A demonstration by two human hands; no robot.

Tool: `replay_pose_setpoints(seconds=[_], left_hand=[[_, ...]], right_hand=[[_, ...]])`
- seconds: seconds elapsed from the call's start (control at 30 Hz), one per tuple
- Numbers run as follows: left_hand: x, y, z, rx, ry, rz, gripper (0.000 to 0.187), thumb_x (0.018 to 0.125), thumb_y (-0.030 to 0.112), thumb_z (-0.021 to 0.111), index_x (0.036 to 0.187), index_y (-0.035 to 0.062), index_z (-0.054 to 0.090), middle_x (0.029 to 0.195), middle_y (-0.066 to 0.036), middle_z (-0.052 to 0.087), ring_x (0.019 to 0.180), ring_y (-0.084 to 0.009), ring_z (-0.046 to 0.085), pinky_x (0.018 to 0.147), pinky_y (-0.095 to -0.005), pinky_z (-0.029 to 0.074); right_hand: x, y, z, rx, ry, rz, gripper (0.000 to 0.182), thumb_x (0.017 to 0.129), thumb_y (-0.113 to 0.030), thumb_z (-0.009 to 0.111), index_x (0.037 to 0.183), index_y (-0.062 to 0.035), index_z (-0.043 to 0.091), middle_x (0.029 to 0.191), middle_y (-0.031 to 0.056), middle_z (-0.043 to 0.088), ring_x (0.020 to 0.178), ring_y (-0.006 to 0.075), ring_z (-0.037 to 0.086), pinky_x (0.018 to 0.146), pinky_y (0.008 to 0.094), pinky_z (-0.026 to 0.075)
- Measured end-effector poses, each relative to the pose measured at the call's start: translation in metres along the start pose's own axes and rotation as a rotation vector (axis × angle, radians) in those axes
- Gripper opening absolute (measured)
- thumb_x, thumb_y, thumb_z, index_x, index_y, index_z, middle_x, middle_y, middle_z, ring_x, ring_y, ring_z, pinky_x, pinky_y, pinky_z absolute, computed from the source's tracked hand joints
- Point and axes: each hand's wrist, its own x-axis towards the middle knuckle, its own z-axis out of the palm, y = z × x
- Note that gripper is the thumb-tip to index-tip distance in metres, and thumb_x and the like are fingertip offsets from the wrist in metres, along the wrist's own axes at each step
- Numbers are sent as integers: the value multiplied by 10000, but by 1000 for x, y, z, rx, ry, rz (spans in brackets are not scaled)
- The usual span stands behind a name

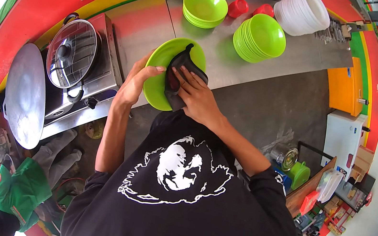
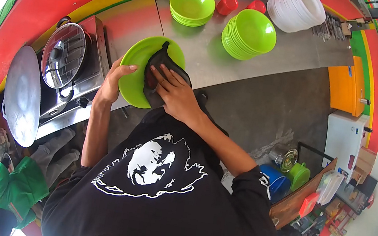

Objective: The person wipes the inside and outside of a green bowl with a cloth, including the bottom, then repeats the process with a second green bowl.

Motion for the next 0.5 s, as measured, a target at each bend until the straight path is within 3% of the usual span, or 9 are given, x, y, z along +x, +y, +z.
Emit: replay_pose_setpoints(seconds=[0.1,0.17,0.2,0.27,0.3,0.37,0.4,0.43,0.5], left_hand=[[5,-16,6,-165,75,-5,599,826,281,550,1334,-36,536,1184,-145,636,1052,-226,584,921,-320,453],[10,-27,6,-95,121,-19,550,837,269,526,1292,-39,558,1079,-110,641,935,-196,577,837,-300,457],[11,-31,10,-50,135,1,538,841,266,519,1283,-38,563,1057,-100,638,903,-184,569,814,-293,455],[18,-38,19,31,204,119,460,853,258,521,1204,-29,598,980,-72,623,863,-153,553,781,-282,438],[16,-39,19,-11,232,87,424,861,268,535,1164,-21,607,971,-79,626,867,-163,567,791,-286,448],[11,-41,15,-97,287,25,363,878,288,563,1084,-4,626,954,-94,631,875,-183,596,811,-294,467],[10,-48,1,-313,302,-154,375,877,295,585,1117,11,631,997,-106,648,919,-202,615,843,-311,476],[15,-50,-11,-430,250,-192,384,876,298,592,1132,14,635,1044,-116,655,952,-209,620,848,-334,488],[3,-31,-20,-369,199,-264,376,879,307,588,1106,12,640,1003,-110,667,895,-202,634,803,-330,509]], right_hand=[[-3,-13,17,74,48,10,490,652,-54,733,1120,39,622,1407,224,507,1406,376,392,1131,463,373],[-2,-25,41,208,104,3,454,680,-51,726,1108,47,611,1301,241,575,1379,402,420,1118,470,389],[6,-35,42,314,286,42,420,721,-37,709,1112,61,592,1154,238,625,1314,439,477,1092,468,418],[14,-35,27,533,90,179,415,736,-29,701,1122,67,581,1160,235,625,1287,431,504,1088,460,426],[18,-34,21,643,-10,245,413,744,-25,697,1127,70,576,1164,233,625,1274,427,517,1086,456,429],[15,-34,20,359,42,119,323,800,-68,636,1100,48,617,1224,214,626,1239,340,574,1052,444,455],[8,-30,29,188,110,20,303,816,-84,617,1093,37,631,1251,199,625,1238,317,579,1044,440,459],[4,-27,30,14,176,-80,288,832,-101,599,1087,27,645,1278,185,624,1238,294,585,1037,437,463],[-3,-17,22,-34,209,-113,280,840,-125,573,1068,5,669,1316,144,620,1244,270,585,1017,419,473]])
